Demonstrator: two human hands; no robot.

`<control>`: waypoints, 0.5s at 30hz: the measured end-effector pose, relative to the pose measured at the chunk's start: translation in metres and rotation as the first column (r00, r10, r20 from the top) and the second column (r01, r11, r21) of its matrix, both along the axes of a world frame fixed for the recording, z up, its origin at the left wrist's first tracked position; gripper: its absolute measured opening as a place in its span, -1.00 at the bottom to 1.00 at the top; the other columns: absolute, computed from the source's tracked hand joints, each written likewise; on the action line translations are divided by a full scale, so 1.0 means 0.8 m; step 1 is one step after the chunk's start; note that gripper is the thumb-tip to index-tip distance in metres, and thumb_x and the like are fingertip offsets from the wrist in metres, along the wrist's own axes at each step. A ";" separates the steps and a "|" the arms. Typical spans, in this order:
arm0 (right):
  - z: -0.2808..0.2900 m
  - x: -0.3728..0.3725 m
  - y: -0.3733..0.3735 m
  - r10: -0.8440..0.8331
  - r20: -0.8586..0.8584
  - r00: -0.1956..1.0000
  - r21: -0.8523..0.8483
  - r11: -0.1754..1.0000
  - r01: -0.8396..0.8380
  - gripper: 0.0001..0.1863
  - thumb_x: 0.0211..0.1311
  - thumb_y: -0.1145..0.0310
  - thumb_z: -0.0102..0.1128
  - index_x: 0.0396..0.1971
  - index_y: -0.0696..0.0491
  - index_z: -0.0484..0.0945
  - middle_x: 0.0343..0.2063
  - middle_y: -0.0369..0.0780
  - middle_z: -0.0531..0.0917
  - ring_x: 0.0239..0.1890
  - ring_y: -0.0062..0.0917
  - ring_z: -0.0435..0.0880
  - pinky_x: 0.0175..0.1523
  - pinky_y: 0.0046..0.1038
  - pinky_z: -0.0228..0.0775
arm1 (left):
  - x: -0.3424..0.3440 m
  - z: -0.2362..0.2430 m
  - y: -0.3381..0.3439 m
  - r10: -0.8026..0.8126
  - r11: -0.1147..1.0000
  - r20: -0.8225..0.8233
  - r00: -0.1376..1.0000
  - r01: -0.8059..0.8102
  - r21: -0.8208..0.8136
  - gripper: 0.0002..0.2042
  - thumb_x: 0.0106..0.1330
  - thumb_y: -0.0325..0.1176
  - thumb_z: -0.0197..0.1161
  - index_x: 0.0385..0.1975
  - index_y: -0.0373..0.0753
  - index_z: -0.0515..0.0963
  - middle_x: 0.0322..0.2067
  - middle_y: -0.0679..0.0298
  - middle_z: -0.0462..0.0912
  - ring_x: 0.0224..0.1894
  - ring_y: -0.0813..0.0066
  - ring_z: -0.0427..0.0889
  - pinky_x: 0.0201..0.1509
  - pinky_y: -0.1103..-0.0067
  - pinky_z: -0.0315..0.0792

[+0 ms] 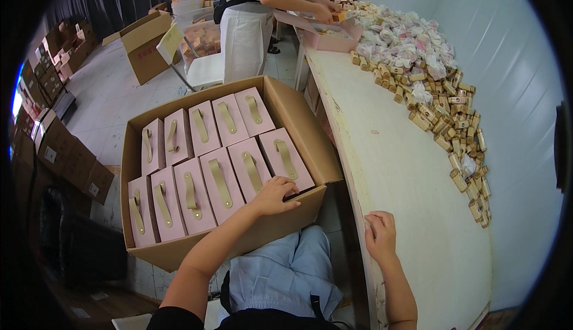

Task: The person fills a pink gift box with various snack items, closes the lid, and places the completed box into a large cardboard shipping carton along with other boxes, then picks up an empty carton.

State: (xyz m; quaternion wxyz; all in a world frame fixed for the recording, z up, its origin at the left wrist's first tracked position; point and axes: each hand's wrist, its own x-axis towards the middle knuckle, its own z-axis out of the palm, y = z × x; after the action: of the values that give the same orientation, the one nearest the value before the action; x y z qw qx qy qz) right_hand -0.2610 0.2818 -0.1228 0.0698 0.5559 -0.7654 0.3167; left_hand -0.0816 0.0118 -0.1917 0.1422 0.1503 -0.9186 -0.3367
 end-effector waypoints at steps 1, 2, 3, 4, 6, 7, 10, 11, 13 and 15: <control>0.000 0.000 0.000 -0.001 0.000 1.000 0.000 1.000 0.001 -0.72 -0.16 0.60 0.10 -0.32 0.14 0.54 -0.25 -0.15 0.50 -0.14 -0.25 0.44 -0.01 -0.32 0.29 | 0.000 0.000 0.000 0.002 1.000 -0.001 1.000 -0.002 -0.003 -0.67 0.02 -0.13 0.28 -0.24 -0.16 0.54 -0.05 0.17 0.46 0.08 0.20 0.34 0.17 0.37 0.18; 0.000 0.000 0.000 -0.001 0.002 1.000 0.000 1.000 0.001 -0.72 -0.16 0.60 0.10 -0.32 0.14 0.54 -0.25 -0.15 0.50 -0.14 -0.25 0.44 -0.01 -0.32 0.28 | 0.000 0.001 0.000 0.003 1.000 -0.002 1.000 -0.003 -0.006 -0.67 0.02 -0.13 0.29 -0.25 -0.16 0.54 -0.06 0.17 0.46 0.08 0.20 0.34 0.17 0.37 0.19; 0.000 0.000 0.000 -0.001 0.004 1.000 0.000 1.000 0.001 -0.72 -0.16 0.60 0.10 -0.32 0.14 0.54 -0.25 -0.15 0.50 -0.14 -0.26 0.44 -0.01 -0.32 0.28 | 0.000 0.001 0.000 0.005 1.000 -0.003 1.000 -0.005 -0.008 -0.67 0.02 -0.14 0.29 -0.25 -0.16 0.54 -0.06 0.17 0.46 0.08 0.20 0.34 0.17 0.37 0.19; 0.000 0.000 0.000 -0.002 0.005 1.000 0.000 1.000 0.002 -0.72 -0.16 0.60 0.10 -0.32 0.14 0.54 -0.25 -0.15 0.50 -0.14 -0.26 0.44 -0.01 -0.32 0.28 | 0.000 0.000 0.000 0.004 1.000 -0.002 1.000 -0.004 -0.005 -0.67 0.02 -0.14 0.29 -0.25 -0.16 0.54 -0.06 0.16 0.46 0.08 0.20 0.34 0.17 0.37 0.19; -0.001 0.000 0.000 -0.004 0.006 1.000 -0.001 1.000 0.004 -0.72 -0.16 0.60 0.10 -0.33 0.13 0.54 -0.25 -0.15 0.49 -0.14 -0.26 0.44 -0.01 -0.32 0.28 | 0.000 -0.001 -0.001 0.002 1.000 -0.001 1.000 -0.002 0.000 -0.67 0.02 -0.13 0.29 -0.25 -0.16 0.54 -0.06 0.16 0.46 0.08 0.20 0.34 0.17 0.37 0.19; -0.001 0.000 0.000 -0.005 0.007 1.000 -0.001 1.000 0.005 -0.72 -0.16 0.60 0.10 -0.33 0.13 0.54 -0.25 -0.15 0.49 -0.14 -0.26 0.44 -0.01 -0.32 0.28 | 0.000 0.000 -0.001 0.002 1.000 -0.004 1.000 -0.002 -0.001 -0.67 0.02 -0.13 0.29 -0.25 -0.16 0.54 -0.06 0.16 0.46 0.08 0.20 0.34 0.17 0.37 0.19; -0.001 -0.001 0.001 -0.004 -0.002 1.000 0.001 1.000 0.004 -0.72 -0.16 0.60 0.10 -0.33 0.13 0.54 -0.25 -0.15 0.49 -0.14 -0.26 0.44 -0.01 -0.32 0.28 | 0.000 0.002 0.000 0.003 1.000 -0.009 1.000 -0.003 -0.003 -0.66 0.02 -0.13 0.29 -0.24 -0.16 0.55 -0.06 0.16 0.46 0.08 0.20 0.34 0.17 0.36 0.19; -0.001 -0.001 0.001 -0.002 -0.001 1.000 0.000 1.000 0.002 -0.72 -0.16 0.60 0.11 -0.33 0.13 0.54 -0.25 -0.15 0.49 -0.14 -0.26 0.44 -0.01 -0.32 0.28 | 0.000 0.002 0.001 0.005 1.000 -0.007 1.000 -0.005 -0.002 -0.66 0.02 -0.13 0.29 -0.23 -0.16 0.55 -0.06 0.15 0.46 0.08 0.20 0.34 0.18 0.36 0.19; -0.001 -0.001 0.000 0.002 0.002 1.000 -0.001 1.000 -0.002 -0.72 -0.16 0.60 0.11 -0.33 0.13 0.54 -0.25 -0.15 0.49 -0.14 -0.26 0.44 -0.01 -0.32 0.28 | 0.000 0.003 0.001 0.008 1.000 -0.001 1.000 -0.008 0.001 -0.65 0.02 -0.12 0.28 -0.23 -0.16 0.55 -0.06 0.15 0.46 0.08 0.19 0.34 0.18 0.36 0.19; 0.000 -0.001 0.000 0.000 0.001 1.000 0.000 1.000 0.000 -0.72 -0.16 0.60 0.11 -0.33 0.13 0.54 -0.25 -0.15 0.49 -0.14 -0.26 0.44 -0.01 -0.32 0.28 | 0.000 0.004 0.001 0.009 1.000 0.007 1.000 -0.009 0.007 -0.64 0.02 -0.12 0.28 -0.22 -0.17 0.55 -0.06 0.15 0.46 0.08 0.20 0.34 0.18 0.36 0.18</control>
State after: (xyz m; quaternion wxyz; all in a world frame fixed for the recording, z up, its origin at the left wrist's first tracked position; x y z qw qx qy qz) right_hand -0.2614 0.2818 -0.1228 0.0691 0.5556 -0.7655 0.3170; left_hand -0.0813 0.0125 -0.1884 0.1400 0.1559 -0.9173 -0.3386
